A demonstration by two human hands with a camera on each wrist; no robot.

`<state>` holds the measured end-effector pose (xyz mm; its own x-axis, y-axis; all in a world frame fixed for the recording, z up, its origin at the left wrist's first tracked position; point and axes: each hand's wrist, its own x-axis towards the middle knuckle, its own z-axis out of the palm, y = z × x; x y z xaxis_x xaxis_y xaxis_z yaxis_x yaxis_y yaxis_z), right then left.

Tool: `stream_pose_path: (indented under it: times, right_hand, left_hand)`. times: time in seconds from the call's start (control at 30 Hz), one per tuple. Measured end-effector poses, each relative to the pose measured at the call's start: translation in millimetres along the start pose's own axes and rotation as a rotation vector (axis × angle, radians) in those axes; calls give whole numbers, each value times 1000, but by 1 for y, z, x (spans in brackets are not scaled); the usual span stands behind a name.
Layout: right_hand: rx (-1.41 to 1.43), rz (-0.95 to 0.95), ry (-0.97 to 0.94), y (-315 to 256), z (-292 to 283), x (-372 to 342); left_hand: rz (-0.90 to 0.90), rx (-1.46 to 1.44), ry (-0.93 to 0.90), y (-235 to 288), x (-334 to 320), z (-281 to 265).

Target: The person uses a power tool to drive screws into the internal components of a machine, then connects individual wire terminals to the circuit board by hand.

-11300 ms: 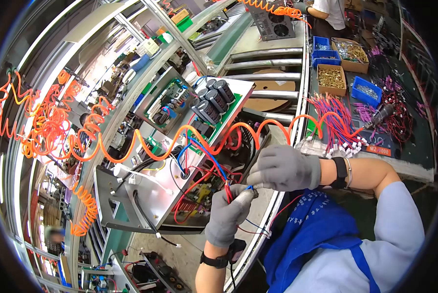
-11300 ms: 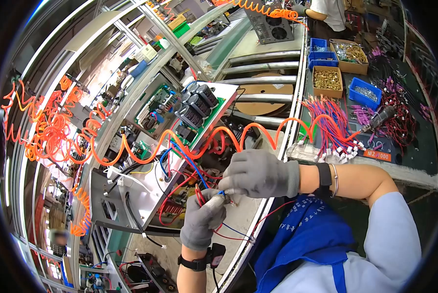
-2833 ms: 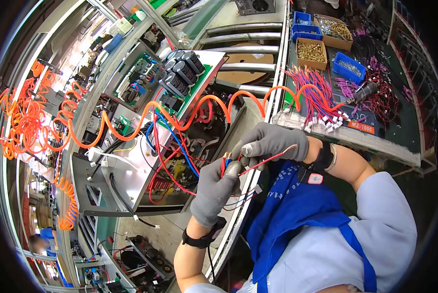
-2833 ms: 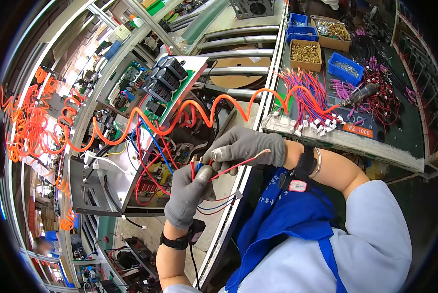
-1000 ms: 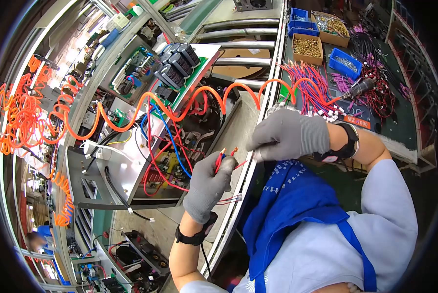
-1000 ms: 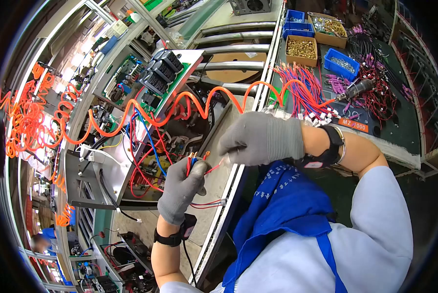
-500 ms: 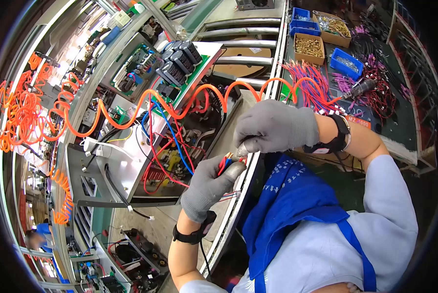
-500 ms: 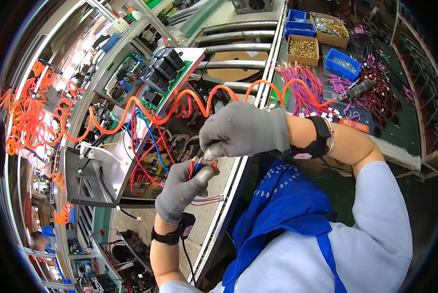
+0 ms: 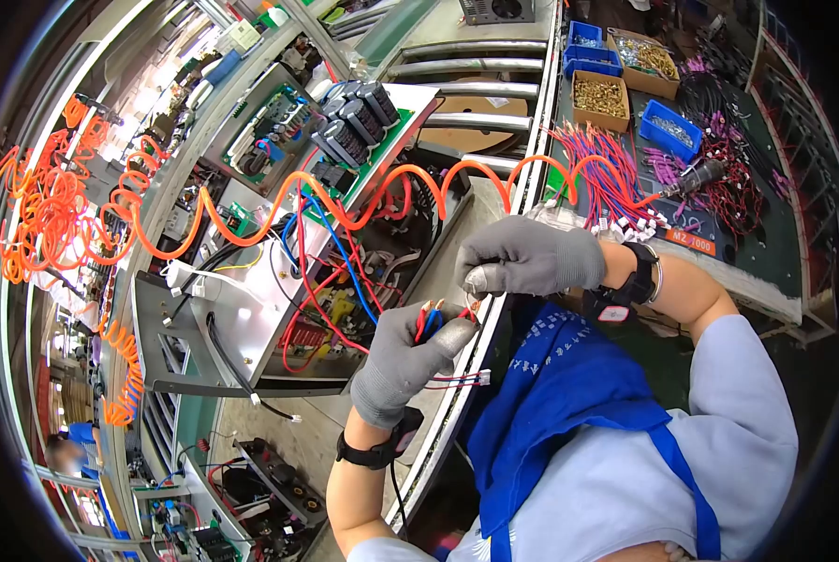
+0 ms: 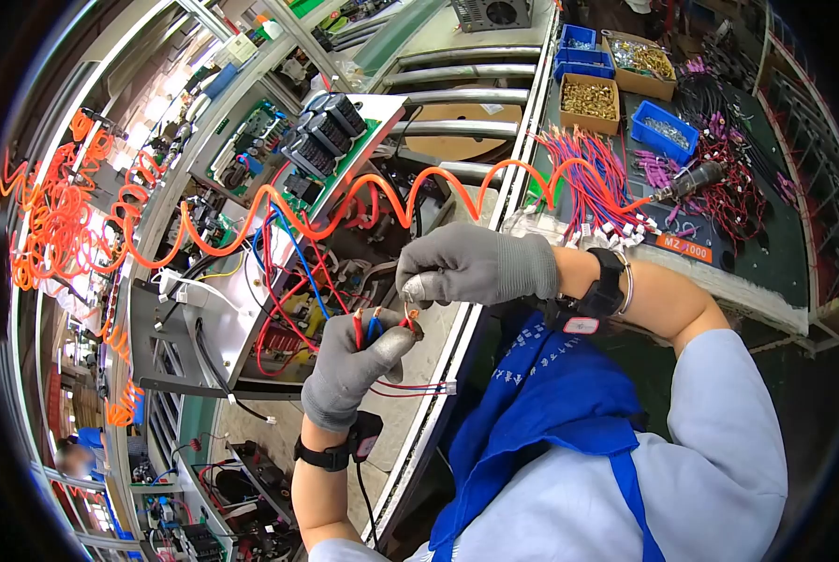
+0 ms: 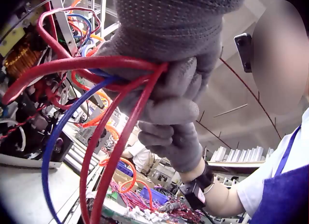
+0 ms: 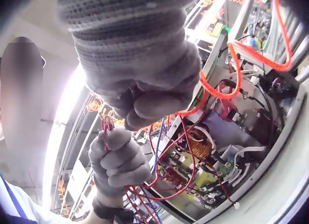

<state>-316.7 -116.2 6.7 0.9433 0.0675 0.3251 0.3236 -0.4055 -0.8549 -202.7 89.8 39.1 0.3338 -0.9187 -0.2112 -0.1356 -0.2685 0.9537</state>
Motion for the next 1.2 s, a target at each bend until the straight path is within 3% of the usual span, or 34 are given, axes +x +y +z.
stream_pose_path:
  times: [1.2]
  right_hand:
    - [246, 40, 159, -4, 14, -12]
  left_hand:
    - [5, -19, 109, 11, 0, 10]
